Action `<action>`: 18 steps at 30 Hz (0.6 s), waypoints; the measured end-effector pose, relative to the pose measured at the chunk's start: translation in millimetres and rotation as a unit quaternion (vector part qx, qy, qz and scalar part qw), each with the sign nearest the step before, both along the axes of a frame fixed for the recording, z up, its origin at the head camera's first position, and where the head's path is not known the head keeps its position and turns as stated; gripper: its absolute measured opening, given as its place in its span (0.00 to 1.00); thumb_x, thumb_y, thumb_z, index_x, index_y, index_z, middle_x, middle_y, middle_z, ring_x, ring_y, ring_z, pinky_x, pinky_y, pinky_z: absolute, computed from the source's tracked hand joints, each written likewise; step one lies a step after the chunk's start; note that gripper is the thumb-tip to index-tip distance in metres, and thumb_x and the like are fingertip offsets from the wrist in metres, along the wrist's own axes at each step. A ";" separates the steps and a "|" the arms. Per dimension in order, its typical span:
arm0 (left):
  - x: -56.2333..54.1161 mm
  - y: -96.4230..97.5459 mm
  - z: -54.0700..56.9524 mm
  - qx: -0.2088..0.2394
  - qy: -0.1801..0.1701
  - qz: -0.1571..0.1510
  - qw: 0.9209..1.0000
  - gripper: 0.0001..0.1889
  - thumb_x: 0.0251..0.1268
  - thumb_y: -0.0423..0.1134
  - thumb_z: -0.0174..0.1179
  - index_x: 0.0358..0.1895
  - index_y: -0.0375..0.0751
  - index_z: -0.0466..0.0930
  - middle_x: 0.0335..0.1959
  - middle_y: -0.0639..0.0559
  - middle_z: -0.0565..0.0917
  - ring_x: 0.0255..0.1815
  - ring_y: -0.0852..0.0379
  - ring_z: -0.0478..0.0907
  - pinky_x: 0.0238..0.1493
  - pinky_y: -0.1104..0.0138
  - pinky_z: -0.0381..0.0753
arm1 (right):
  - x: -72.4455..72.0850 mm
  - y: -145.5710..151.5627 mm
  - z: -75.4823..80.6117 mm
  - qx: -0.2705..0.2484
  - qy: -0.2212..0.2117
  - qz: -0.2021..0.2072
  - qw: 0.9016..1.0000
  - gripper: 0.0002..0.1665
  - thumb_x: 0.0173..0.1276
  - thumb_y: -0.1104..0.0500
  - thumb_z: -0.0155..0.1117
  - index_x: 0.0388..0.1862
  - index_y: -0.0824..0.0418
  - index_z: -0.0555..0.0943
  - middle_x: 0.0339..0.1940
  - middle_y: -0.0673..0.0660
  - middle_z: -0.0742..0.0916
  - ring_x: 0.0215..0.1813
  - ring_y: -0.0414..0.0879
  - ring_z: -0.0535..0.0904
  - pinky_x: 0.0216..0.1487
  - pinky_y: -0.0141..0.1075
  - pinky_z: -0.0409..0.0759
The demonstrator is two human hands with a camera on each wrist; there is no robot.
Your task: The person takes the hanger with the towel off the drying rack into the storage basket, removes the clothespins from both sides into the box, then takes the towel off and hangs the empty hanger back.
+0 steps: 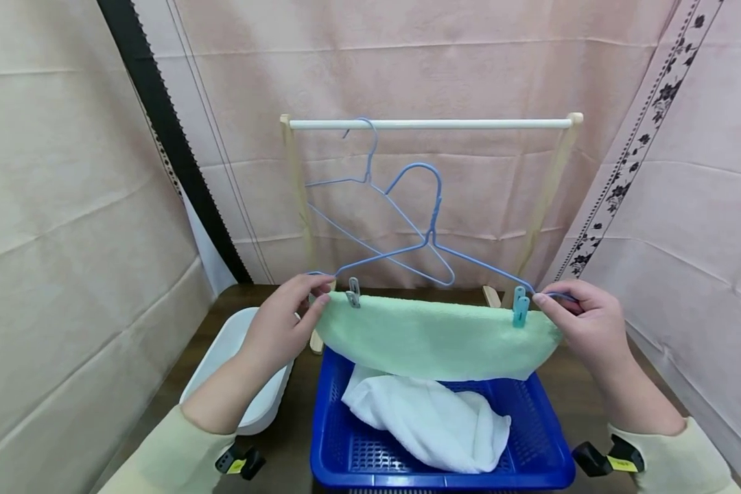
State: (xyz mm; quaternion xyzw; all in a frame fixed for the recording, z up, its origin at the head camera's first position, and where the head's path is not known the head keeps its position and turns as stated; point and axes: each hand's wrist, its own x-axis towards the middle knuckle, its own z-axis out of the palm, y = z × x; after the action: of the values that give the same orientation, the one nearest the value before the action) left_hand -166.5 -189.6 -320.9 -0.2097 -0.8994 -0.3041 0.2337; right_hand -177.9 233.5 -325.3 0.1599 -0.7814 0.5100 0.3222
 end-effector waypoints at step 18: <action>-3.6 16.0 -3.2 -0.168 0.158 0.024 0.973 0.24 0.70 0.46 0.61 0.66 0.45 0.75 0.51 0.50 0.86 0.50 0.52 0.83 0.36 0.60 0.83 | -3.1 -3.1 -5.1 0.006 0.038 0.024 0.999 0.08 0.56 0.79 0.68 0.29 0.69 0.84 0.22 0.44 0.80 0.21 0.37 0.67 0.21 0.26 0.67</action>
State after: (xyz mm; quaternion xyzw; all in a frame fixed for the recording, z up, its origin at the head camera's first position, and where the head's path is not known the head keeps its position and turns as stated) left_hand -170.1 -173.6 -324.1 -0.2696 -0.8942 -0.1062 0.3413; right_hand -180.9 230.4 -330.4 0.2000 -0.7676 0.5065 0.3380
